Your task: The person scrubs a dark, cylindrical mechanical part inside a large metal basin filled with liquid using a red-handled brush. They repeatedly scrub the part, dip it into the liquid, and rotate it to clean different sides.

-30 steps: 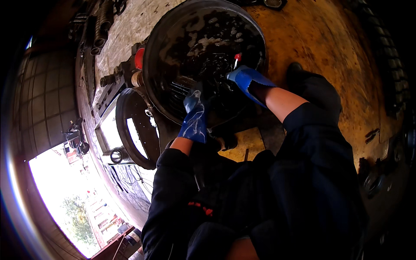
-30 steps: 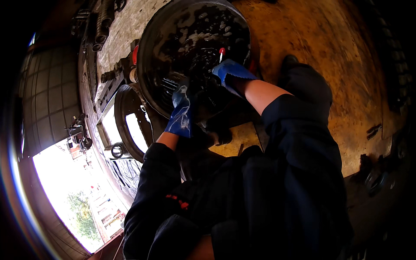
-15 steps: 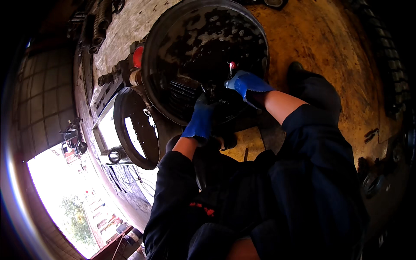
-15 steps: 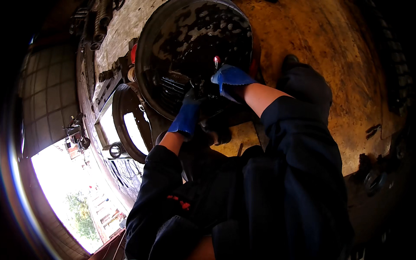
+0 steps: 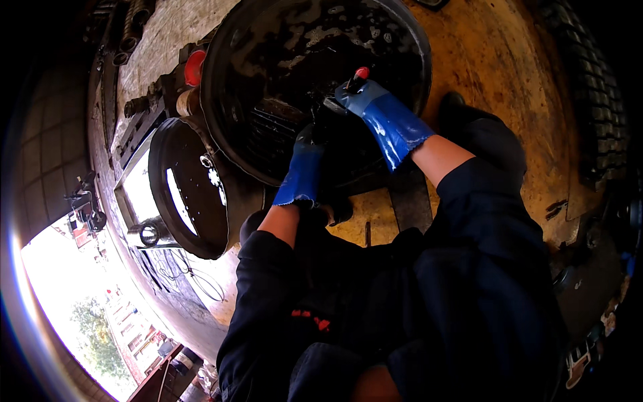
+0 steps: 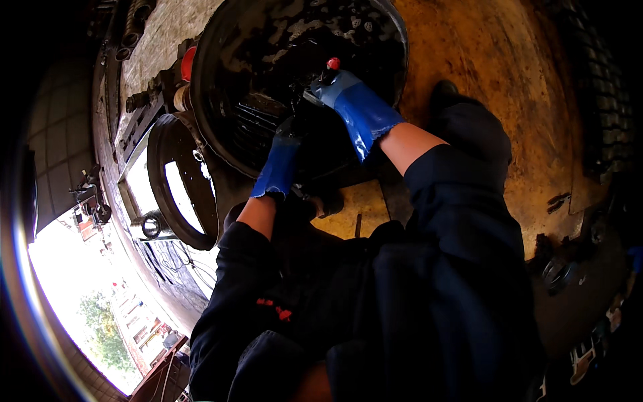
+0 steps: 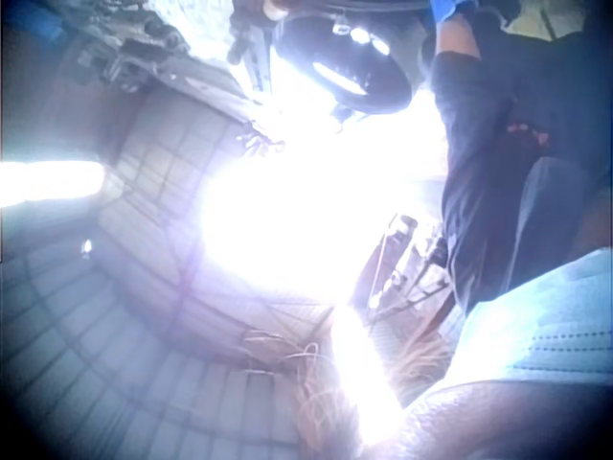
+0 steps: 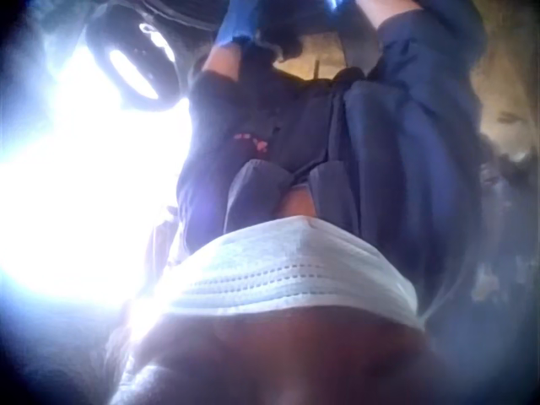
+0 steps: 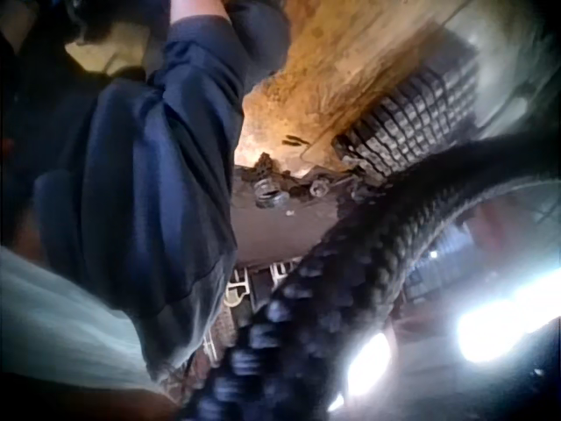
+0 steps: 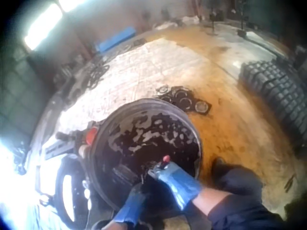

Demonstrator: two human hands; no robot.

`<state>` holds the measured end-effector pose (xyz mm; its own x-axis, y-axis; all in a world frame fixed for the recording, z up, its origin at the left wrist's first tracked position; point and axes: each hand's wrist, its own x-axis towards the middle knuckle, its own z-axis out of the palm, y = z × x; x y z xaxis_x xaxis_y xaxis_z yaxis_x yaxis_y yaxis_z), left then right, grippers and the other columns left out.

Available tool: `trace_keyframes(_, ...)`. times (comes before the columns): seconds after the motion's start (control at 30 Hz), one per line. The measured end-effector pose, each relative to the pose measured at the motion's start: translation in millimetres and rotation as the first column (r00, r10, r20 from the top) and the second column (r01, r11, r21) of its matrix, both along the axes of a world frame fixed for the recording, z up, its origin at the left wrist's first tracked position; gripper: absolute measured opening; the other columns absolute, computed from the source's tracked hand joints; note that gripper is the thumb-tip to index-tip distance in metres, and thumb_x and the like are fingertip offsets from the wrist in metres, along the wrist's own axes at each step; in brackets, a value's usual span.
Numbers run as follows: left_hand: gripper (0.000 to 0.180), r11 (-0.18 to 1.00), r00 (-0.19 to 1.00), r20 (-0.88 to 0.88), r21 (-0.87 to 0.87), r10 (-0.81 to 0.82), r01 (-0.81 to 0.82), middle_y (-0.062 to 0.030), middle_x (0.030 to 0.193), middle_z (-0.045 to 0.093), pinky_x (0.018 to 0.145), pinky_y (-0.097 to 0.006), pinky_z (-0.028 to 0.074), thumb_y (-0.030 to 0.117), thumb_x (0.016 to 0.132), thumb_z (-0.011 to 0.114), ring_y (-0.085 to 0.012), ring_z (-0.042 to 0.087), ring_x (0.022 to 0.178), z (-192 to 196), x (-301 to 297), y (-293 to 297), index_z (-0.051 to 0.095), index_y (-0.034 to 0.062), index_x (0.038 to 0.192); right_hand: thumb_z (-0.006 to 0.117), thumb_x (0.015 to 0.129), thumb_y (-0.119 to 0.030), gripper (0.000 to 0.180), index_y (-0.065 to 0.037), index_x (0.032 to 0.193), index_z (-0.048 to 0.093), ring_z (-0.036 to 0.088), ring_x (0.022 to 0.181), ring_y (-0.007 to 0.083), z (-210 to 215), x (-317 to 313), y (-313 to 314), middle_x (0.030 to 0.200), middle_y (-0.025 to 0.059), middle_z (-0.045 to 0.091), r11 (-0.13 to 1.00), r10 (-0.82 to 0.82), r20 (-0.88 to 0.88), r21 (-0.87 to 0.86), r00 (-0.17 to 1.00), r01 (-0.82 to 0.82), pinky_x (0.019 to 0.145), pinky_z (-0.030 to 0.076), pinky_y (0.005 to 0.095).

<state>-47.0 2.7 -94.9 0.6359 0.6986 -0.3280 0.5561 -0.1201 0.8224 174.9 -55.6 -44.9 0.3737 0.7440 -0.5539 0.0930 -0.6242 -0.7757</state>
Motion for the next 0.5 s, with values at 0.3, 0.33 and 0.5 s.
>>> trace_keyframes(0.3, 0.039, 0.996, 0.996, -0.005, -0.012, 0.089, -0.089, -0.0155, 0.108, 0.072, 0.089, -0.034, 0.052, 0.008, 0.078, 0.072, -0.0238, 0.067, 0.102, -13, 8, 2, 0.066, 0.001, 0.117, 0.07, 0.084, -0.05, 0.053, -0.004, 0.111, 0.07, 0.069, 0.092, 0.0204, -4, 0, 0, 0.098, 0.0119, 0.073, 0.985, -0.152, -0.238, 0.042, 0.959, 0.167, 0.086, 0.052, 0.035)
trace_keyframes(0.33, 0.04, 0.992, 0.993, 0.01, -0.031, 0.12, -0.119, -0.015, 0.108, 0.072, 0.089, -0.034, 0.052, 0.007, 0.078, 0.072, -0.0235, 0.067, 0.102, -19, 4, 4, 0.066, 0.0009, 0.117, 0.068, 0.085, -0.05, 0.053, -0.004, 0.111, 0.07, 0.069, 0.091, 0.0212, -5, -9, -1, 0.098, 0.0122, 0.073, 0.99, -0.124, -0.147, 0.053, 0.981, 0.134, 0.085, 0.053, 0.0349)
trace_keyframes(0.5, 0.037, 0.951, 0.979, 0.098, -0.269, 0.181, -0.149, -0.0117, 0.109, 0.071, 0.087, -0.03, 0.052, 0.003, 0.086, 0.066, -0.0174, 0.065, 0.1, -17, 3, -4, 0.063, -0.0004, 0.123, 0.064, 0.088, -0.048, 0.051, -0.005, 0.114, 0.07, 0.07, 0.088, 0.0238, 18, 0, -1, 0.1, 0.0134, 0.073, 0.979, -0.141, 0.002, -0.147, 0.99, 0.139, 0.083, 0.053, 0.035)
